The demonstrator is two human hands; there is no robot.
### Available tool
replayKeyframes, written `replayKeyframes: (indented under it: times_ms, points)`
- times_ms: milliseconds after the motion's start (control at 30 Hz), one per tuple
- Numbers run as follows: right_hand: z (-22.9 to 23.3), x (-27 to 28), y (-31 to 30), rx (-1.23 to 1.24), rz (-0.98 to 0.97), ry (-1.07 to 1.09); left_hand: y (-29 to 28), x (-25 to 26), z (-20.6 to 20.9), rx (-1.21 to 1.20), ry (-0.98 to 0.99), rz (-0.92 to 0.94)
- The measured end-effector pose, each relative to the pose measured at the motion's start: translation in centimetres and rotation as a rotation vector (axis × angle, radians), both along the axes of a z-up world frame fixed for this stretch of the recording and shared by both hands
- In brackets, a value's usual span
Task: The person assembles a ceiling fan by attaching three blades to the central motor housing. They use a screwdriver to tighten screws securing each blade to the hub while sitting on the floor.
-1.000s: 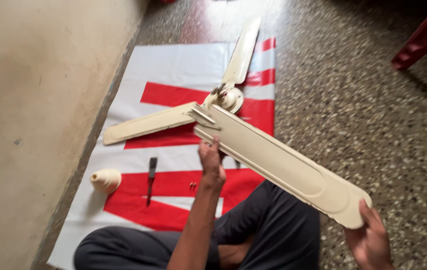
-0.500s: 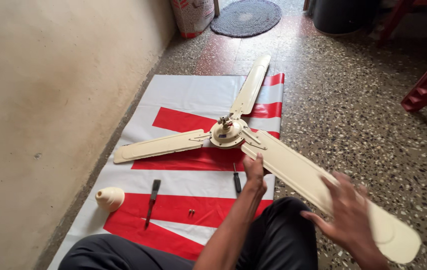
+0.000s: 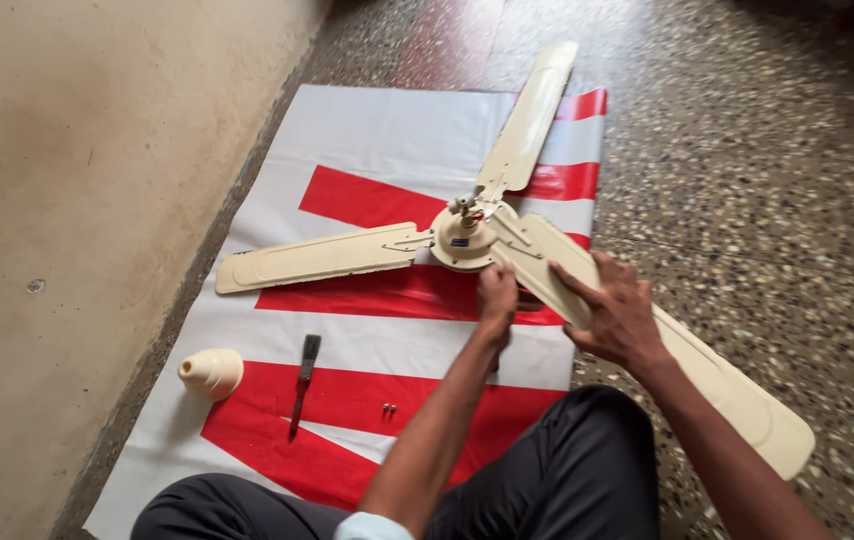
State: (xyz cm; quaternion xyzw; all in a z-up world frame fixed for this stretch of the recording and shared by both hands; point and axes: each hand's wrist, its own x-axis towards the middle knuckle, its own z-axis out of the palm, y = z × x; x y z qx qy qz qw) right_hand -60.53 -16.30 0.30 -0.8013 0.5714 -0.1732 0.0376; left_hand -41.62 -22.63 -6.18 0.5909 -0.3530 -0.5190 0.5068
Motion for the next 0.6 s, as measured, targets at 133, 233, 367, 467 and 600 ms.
replayKeyframes:
  times_ms: [133,233,367,467,600]
  points:
    - [-2.4,-1.4,-0.6,-0.022,-0.027,0.007,-1.6,8.2,2.6,-0.043,-1.0,-0.07]
    - [-4.1,-2.9,-0.4,0.071,-0.044,0.068,-4.3,15.5,2.2,-0.339,-1.364,-0.278]
    - [-5.3,-4.1,0.1,0.201,-0.029,0.138,-9.0,22.7,-0.7,-0.352,-1.647,-0.686]
    - [-5.2,-4.3,0.6,0.148,0.0,0.117,-12.3,25.8,-3.5,-0.275,-1.639,-0.742]
    - [-4.1,-3.6,1.5,0.13,0.012,0.004,-14.4,27.5,-6.6,-0.097,-1.697,-0.716]
